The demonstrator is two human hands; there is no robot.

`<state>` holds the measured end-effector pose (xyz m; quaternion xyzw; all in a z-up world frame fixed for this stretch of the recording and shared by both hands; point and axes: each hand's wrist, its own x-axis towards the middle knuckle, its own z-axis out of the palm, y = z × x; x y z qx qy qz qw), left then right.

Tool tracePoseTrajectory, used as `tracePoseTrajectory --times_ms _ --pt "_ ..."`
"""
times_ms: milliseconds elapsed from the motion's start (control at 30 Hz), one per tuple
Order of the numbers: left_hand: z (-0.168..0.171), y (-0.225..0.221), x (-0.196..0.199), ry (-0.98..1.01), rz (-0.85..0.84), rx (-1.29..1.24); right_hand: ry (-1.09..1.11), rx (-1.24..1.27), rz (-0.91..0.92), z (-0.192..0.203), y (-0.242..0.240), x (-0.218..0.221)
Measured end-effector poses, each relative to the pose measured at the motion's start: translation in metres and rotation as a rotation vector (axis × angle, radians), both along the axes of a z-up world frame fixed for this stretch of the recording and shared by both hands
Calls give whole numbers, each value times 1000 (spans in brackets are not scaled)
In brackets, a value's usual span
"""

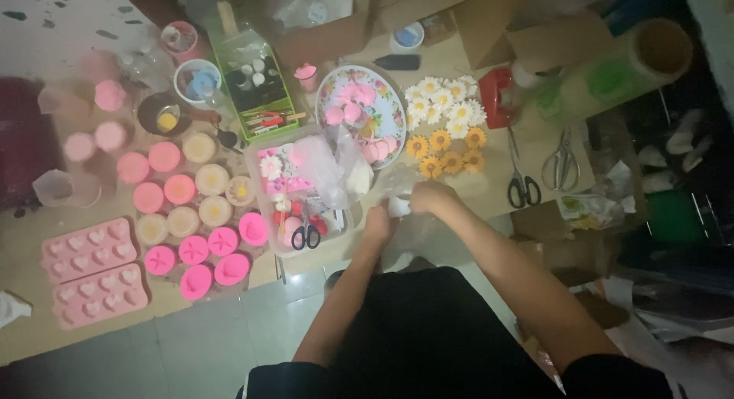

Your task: Packaging decorative wax or soap items into plastic bags.

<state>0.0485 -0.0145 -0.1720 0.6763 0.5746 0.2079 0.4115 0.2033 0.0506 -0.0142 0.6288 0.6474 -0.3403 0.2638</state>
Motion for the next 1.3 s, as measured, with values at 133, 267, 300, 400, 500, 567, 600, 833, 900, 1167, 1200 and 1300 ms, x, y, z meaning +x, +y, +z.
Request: tracePoseTrajectory --times_ms 133,267,300,400,500,567,600,833,900,1167,1200,1300 --pt "22 2 0 35 22 -78 15 -68 -82 17 16 -6" --pt "37 2 0 38 41 -113 -19 -136 -45 17 24 -6" --pt "32 2 -1 38 42 -109 -19 -132 -45 -11 25 -2" --pt "14 3 -1 31 26 -90 -2 -164 -156 -77 24 10" --pt "-1 0 0 19 27 10 8 94 70 -94 12 14" --pt "-4 0 1 -15 40 -93 -35 14 56 -85 12 15" --pt "-9 0 3 -13 34 -93 -33 14 51 -80 14 18" --pt "-9 -2 8 125 16 -66 -99 -78 -102 -12 12 17" --pt "8 1 7 133 17 -109 -123 -42 -89 -5 10 16" --pt "15 -1 2 3 53 -126 -202 -57 -102 26 7 -1" --pt "17 -1 3 3 53 -127 -202 -58 -102 26 7 -1" --pt "25 2 7 84 36 -129 -99 -58 7 39 9 -3"
